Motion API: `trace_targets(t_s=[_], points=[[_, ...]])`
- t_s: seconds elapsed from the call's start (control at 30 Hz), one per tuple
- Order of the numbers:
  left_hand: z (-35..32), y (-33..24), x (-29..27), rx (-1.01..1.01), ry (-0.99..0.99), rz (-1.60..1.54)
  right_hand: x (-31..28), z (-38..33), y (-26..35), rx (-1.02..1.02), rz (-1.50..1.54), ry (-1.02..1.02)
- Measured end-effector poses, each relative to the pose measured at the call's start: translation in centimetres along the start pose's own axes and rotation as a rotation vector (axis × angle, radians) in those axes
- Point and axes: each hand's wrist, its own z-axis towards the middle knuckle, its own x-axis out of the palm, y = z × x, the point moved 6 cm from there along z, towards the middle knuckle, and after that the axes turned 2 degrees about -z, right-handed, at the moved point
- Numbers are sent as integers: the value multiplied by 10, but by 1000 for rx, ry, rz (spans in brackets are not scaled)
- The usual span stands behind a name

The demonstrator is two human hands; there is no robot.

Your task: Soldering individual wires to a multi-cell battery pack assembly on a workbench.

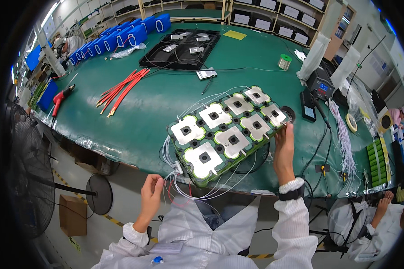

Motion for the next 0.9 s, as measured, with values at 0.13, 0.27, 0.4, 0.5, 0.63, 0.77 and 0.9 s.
trace_targets(t_s=[0.13, 0.27, 0.4, 0.5, 0.63, 0.77, 0.9], points=[[2, 10, -4, -218, 106, -177, 10, -55, 31, -221, -257, -156], [4, -6, 1, -320, 231, -399, 17, -136, 43, -463, -173, -19], [-4, -4, -1, -312, 262, -302, 61, -201, 5, -161, -155, 302], [1, -63, -18, 82, 192, 277, 92, -229, -29, 5, -259, 619], [-7, -123, -26, 480, 116, 667, 134, -238, -39, 221, -176, 748], [-33, -113, -15, 97, 525, 345, 166, -239, -44, 392, -56, 705], [-51, -101, -7, 54, 522, 286, 165, -238, -64, 385, -44, 502]])
